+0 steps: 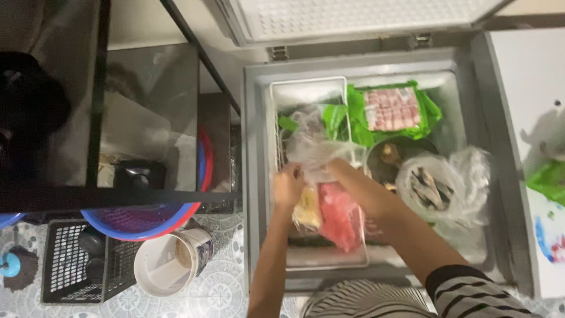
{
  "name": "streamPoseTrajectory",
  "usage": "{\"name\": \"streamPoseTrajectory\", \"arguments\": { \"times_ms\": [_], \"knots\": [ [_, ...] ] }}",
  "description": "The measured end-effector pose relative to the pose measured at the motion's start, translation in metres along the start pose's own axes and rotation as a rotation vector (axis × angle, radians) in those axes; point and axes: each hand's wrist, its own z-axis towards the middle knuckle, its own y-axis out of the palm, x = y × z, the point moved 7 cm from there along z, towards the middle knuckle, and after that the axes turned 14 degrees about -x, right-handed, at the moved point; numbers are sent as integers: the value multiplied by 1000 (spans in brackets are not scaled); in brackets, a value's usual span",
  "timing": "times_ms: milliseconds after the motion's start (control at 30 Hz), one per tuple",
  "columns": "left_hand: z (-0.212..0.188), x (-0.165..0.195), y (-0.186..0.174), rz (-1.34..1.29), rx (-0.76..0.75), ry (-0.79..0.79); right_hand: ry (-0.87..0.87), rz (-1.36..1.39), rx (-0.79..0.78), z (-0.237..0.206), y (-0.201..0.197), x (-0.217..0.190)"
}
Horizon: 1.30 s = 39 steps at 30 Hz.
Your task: The person assembles noodle bowls on a multi-burner counter, placing shredded purple cabbage from a large basin into black bowls, adding fish balls, sausage slices, and sauce from a container, then retrieving packaged meat from a chest freezer and adding meat slices and instant noodle blocks to the bowls.
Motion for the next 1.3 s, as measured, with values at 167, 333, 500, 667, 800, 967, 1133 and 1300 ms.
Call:
{"name": "streamPoseTrajectory", "arguments": {
  "times_ms": [167, 333, 500, 667, 800, 967, 1133, 1300],
  "knots": [
    [-5, -14, 7, -160, 18, -30, 17, 28, 59, 34, -18, -6],
    [-5, -2, 10, -143, 20, 7, 5, 48, 60, 37, -14, 2],
    [-10, 4, 3, -139, 54, -23, 8, 60, 69, 44, -17, 12],
    [-12, 6, 10, -180, 1, -82, -16, 90, 58, 40, -11, 19],
    [-9, 15, 0, -71, 162, 18, -41, 118, 35, 26, -7, 31],
    [6, -17, -6, -531, 108, -285, -11, 137, 104, 27, -38, 47],
    [18, -9, -23, -289, 143, -238, 0, 161, 145, 30, -59, 43],
    [23, -13, -18, -234, 144, -242, -22, 188, 130, 21, -55, 32]
  ]
}}
